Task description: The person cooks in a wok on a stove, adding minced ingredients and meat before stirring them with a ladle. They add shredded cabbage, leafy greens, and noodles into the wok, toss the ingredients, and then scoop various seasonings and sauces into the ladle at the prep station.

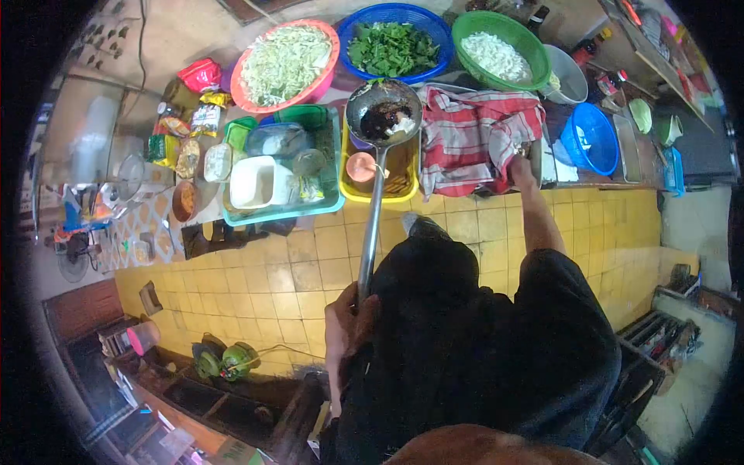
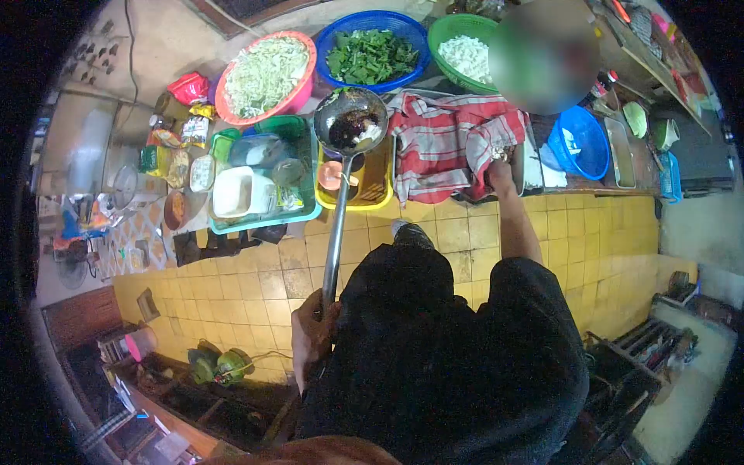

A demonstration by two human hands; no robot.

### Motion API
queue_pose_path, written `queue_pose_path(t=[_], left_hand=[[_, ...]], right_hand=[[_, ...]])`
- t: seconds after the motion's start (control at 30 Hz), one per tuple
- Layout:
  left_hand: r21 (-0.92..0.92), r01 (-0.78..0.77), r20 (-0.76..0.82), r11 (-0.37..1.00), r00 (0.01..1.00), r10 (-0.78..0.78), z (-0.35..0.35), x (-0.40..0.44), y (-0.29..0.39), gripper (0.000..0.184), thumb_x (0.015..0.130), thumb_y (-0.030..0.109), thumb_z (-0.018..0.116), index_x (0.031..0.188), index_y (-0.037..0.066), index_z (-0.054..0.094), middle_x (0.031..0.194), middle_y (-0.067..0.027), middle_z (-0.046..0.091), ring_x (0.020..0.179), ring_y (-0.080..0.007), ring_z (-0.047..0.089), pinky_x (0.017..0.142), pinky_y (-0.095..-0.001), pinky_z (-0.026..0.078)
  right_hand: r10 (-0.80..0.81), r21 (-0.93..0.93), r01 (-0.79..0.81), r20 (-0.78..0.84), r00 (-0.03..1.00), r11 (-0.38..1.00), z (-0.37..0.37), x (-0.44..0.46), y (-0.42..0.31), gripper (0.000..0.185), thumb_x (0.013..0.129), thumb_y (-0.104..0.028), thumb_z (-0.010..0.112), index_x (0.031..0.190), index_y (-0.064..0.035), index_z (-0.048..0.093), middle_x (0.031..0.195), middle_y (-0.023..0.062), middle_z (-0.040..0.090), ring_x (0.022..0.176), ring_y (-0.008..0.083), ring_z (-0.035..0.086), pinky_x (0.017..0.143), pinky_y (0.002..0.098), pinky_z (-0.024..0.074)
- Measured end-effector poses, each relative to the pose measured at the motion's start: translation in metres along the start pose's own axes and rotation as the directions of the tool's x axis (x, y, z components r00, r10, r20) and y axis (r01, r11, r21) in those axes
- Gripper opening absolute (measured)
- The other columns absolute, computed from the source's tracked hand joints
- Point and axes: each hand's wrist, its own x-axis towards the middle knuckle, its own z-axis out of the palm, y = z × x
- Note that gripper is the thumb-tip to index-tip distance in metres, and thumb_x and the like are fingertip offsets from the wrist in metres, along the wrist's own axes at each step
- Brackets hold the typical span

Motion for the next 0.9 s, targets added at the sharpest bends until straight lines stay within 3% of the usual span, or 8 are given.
queue_pose_path(t=[0.23, 0.33, 0.57, 0.63, 0.67, 0.8, 0.83, 0.9], left_hand=[[-0.055, 0.057, -0.012, 0.997, 0.998, -0.058, -0.018, -0.021, -0.026, 0.026, 0.088, 0.017, 0.063, 0.106, -0.001, 0.060, 0.066, -0.0027, 0.055, 0.055, -0.0102, 0.048, 0.048, -0.0276, 0.039], [-0.095, -0.004, -0.080, 0.996, 0.997, -0.004, -0.028, -0.038, -0.042, 0.026, 0.089, 0.018, 0.063, 0.106, -0.001, 0.059, 0.066, -0.0025, 0.055, 0.055, -0.0098, 0.048, 0.049, -0.0272, 0.039], [-0.332, 0.090, -0.187, 0.939, 0.969, -0.159, -0.069, -0.108, -0.092, 0.032, 0.088, 0.024, 0.064, 0.109, 0.000, 0.061, 0.067, -0.0099, 0.056, 0.060, -0.0141, 0.051, 0.057, -0.0311, 0.043], [-0.303, 0.043, -0.316, 0.952, 0.938, -0.143, -0.064, -0.131, -0.121, 0.035, 0.088, 0.023, 0.064, 0.113, 0.000, 0.059, 0.069, -0.0085, 0.057, 0.061, -0.0131, 0.051, 0.057, -0.0306, 0.044], [-0.223, 0.012, -0.373, 0.975, 0.923, -0.097, -0.061, -0.145, -0.134, 0.038, 0.088, 0.022, 0.064, 0.118, 0.000, 0.058, 0.072, -0.0071, 0.058, 0.062, -0.0121, 0.052, 0.057, -0.0300, 0.044], [-0.370, 0.032, -0.519, 0.928, 0.822, -0.235, -0.063, -0.208, -0.165, 0.037, 0.088, 0.023, 0.064, 0.115, -0.001, 0.058, 0.073, -0.0090, 0.058, 0.063, -0.0129, 0.053, 0.058, -0.0309, 0.045], [-0.411, 0.068, -0.545, 0.909, 0.781, -0.305, -0.050, -0.223, -0.179, 0.037, 0.087, 0.024, 0.064, 0.115, -0.001, 0.058, 0.073, -0.0091, 0.058, 0.062, -0.0132, 0.053, 0.058, -0.0310, 0.045], [-0.517, 0.110, -0.561, 0.849, 0.706, -0.433, -0.033, -0.261, -0.199, 0.037, 0.087, 0.024, 0.064, 0.113, -0.001, 0.059, 0.073, -0.0088, 0.058, 0.061, -0.0137, 0.052, 0.058, -0.0312, 0.045]], right_hand=[[0.111, 0.069, -0.088, -0.511, 0.852, 0.994, -0.061, -0.014, -0.001, 0.021, 0.073, -0.027, 0.062, 0.080, -0.0079, 0.067, 0.082, 0.0143, 0.067, 0.077, 0.0317, 0.066, 0.066, 0.0431, 0.0529], [0.226, 0.591, -0.055, -0.218, 0.949, 0.804, -0.065, -0.018, 0.023, 0.012, 0.075, -0.019, 0.060, 0.073, -0.0071, 0.063, 0.060, 0.0129, 0.060, 0.055, 0.0270, 0.060, 0.050, 0.0379, 0.0442], [0.262, 0.615, -0.061, -0.243, 0.934, 0.786, -0.114, -0.005, 0.058, 0.035, 0.083, -0.024, 0.062, 0.110, -0.0012, 0.063, 0.111, 0.0170, 0.063, 0.101, 0.0320, 0.061, 0.085, 0.0427, 0.0512], [0.086, 0.820, 0.553, -0.568, 0.819, 0.147, -0.101, 0.045, 0.088, 0.034, 0.081, -0.018, 0.065, 0.109, 0.0000, 0.062, 0.101, 0.0116, 0.066, 0.091, 0.0204, 0.063, 0.077, 0.0331, 0.0504], [0.099, 0.882, 0.271, -0.253, 0.962, -0.386, -0.132, 0.061, 0.071, 0.033, 0.084, -0.018, 0.061, 0.112, -0.0006, 0.061, 0.106, 0.0125, 0.065, 0.097, 0.0213, 0.062, 0.081, 0.0338, 0.0501], [0.220, 0.982, 0.159, -0.133, 0.966, -0.102, -0.250, 0.072, -0.107, 0.030, 0.088, -0.020, 0.056, 0.113, -0.0040, 0.062, 0.111, 0.0130, 0.063, 0.104, 0.0240, 0.059, 0.087, 0.0376, 0.0476], [-0.134, 0.745, 0.553, -0.547, 0.827, 0.373, -0.266, 0.078, -0.152, 0.033, 0.088, -0.021, 0.056, 0.116, -0.0041, 0.060, 0.112, 0.0141, 0.062, 0.104, 0.0265, 0.059, 0.088, 0.0411, 0.0466], [-0.551, 0.551, 0.765, -0.545, 0.632, 0.333, -0.281, 0.099, -0.245, 0.040, 0.091, -0.019, 0.054, 0.127, -0.0017, 0.047, 0.122, 0.0155, 0.055, 0.110, 0.0300, 0.054, 0.094, 0.0417, 0.0445]])
